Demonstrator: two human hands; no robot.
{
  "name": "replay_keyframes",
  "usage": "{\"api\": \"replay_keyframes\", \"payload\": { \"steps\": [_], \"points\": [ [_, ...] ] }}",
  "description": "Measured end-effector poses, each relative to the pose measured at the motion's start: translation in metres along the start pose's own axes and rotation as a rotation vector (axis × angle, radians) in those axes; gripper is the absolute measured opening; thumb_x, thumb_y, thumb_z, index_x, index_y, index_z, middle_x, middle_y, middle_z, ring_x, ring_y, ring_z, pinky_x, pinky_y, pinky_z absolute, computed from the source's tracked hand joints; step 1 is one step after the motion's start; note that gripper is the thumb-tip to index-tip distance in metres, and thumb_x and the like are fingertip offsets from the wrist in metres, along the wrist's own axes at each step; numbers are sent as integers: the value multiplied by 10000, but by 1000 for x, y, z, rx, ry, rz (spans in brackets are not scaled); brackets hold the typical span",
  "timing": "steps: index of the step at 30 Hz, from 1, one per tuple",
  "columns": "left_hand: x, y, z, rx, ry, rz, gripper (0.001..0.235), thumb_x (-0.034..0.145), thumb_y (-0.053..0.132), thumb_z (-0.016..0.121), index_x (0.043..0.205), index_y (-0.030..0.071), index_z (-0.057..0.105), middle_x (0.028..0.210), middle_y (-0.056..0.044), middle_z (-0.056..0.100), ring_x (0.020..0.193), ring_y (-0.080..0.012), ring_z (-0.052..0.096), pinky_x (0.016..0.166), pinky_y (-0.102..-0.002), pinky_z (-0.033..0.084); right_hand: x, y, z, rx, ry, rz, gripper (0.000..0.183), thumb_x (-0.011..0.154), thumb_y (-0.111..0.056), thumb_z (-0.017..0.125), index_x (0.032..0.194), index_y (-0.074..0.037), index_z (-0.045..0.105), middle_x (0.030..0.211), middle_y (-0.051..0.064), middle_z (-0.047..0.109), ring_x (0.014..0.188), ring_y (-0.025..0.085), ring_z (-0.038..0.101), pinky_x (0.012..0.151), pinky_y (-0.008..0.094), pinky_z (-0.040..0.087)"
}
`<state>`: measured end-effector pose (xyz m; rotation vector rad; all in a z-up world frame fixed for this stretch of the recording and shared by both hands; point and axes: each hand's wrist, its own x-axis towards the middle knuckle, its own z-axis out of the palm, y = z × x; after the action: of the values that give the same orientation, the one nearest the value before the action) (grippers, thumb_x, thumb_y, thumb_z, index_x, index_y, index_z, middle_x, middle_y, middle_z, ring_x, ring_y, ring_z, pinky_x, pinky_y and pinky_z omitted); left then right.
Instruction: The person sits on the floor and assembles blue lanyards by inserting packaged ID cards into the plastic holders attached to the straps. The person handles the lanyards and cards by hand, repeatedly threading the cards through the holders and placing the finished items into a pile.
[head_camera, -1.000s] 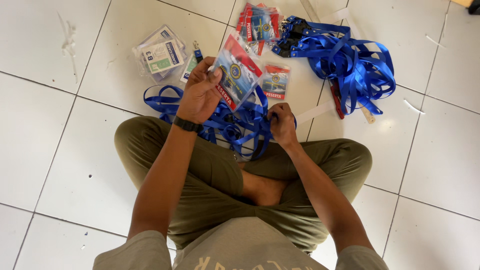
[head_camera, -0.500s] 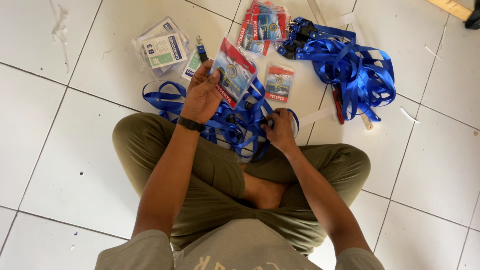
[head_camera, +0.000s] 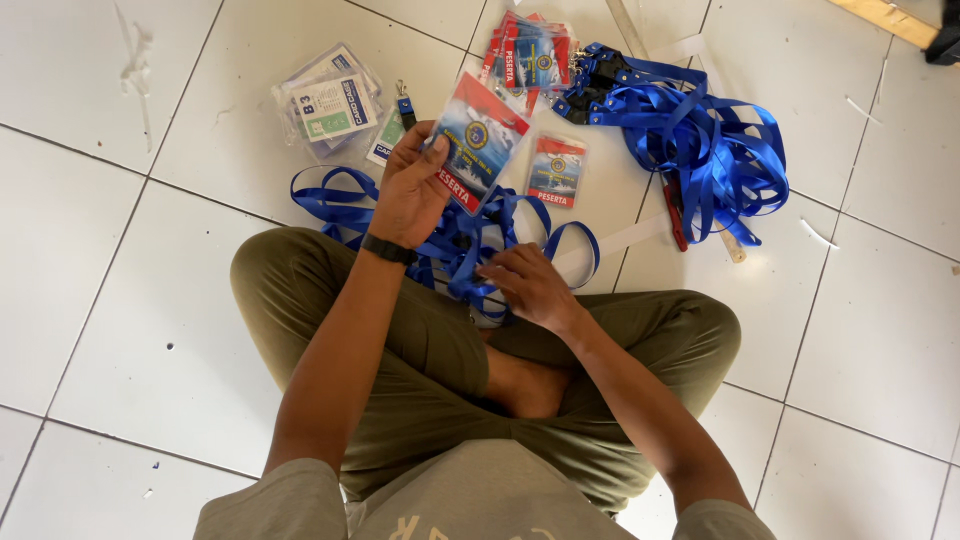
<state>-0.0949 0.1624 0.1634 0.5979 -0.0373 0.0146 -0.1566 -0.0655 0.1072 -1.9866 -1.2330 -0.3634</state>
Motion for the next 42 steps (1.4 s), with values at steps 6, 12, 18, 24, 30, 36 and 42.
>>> {"api": "replay_keyframes", "payload": {
  "steps": [6, 12, 18, 24, 30, 36, 42],
  "points": [
    [-34, 25, 62, 104, -28, -59, 140, 932, 78, 722, 1012, 1, 637, 833, -78, 717, 767, -159, 710, 799, -285, 575, -1, 21, -18, -80, 260, 485, 608, 864, -295, 874, 1195, 19, 471, 1133, 211, 486, 1151, 454, 512, 1010, 527, 433],
    [-62, 60, 99, 336, -413, -280, 188, 873, 188, 760, 946, 17, 736, 753, -110, 749, 651, -194, 728, 743, -330, 608, 66, -29, -38, 278, 334, 480, 376, 1083, -19, 481, 1337, 229, 357, 1212, 293, 468, 1290, 278, 284, 1150, 435, 338],
    [-76, 113, 78, 423, -143, -65, 364, 723, 163, 880, 969, -44, 709, 730, -101, 643, 620, -120, 631, 597, -244, 537, -74, 101, -58, 782, -157, 689, 548, 697, -239, 954, 1113, 23, 712, 893, 187, 687, 862, 275, 642, 866, 507, 520],
    [8, 133, 44, 806, 182, -197, 233, 918, 239, 745, 1101, 114, 674, 1048, 10, 714, 965, -145, 750, 853, -286, 670, -126, 94, -243, 896, 220, 955, 379, 961, -129, 675, 1318, -77, 560, 664, 151, 565, 975, 374, 733, 1009, 726, 561],
    [130, 10, 3, 1224, 215, -303, 203, 939, 275, 703, 1099, 151, 683, 1142, -2, 728, 1109, -163, 699, 913, -264, 614, -85, 130, -285, 572, 651, 1182, 118, 1143, -112, 577, 1148, -12, 640, 832, 43, 578, 665, 103, 442, 686, 266, 432],
    [249, -55, -70, 1581, 214, -24, 648, 945, 576, 682, 1395, 135, 531, 1369, -191, 642, 1207, -408, 656, 840, -505, 621, -36, 182, -287, 505, 894, 1190, 182, 1065, -83, 643, 1242, -67, 681, 902, 28, 696, 697, 101, 589, 617, 238, 491],
    [170, -22, -70, 2160, 276, -702, 477, 997, 456, 706, 1223, 40, 651, 1228, -180, 687, 1101, -354, 668, 904, -455, 573, -118, 248, -236, -44, 830, 1171, 604, 983, -47, 832, 1439, -113, 442, 1449, 230, 502, 1380, 291, 502, 1061, 408, 566]
  ]
}}
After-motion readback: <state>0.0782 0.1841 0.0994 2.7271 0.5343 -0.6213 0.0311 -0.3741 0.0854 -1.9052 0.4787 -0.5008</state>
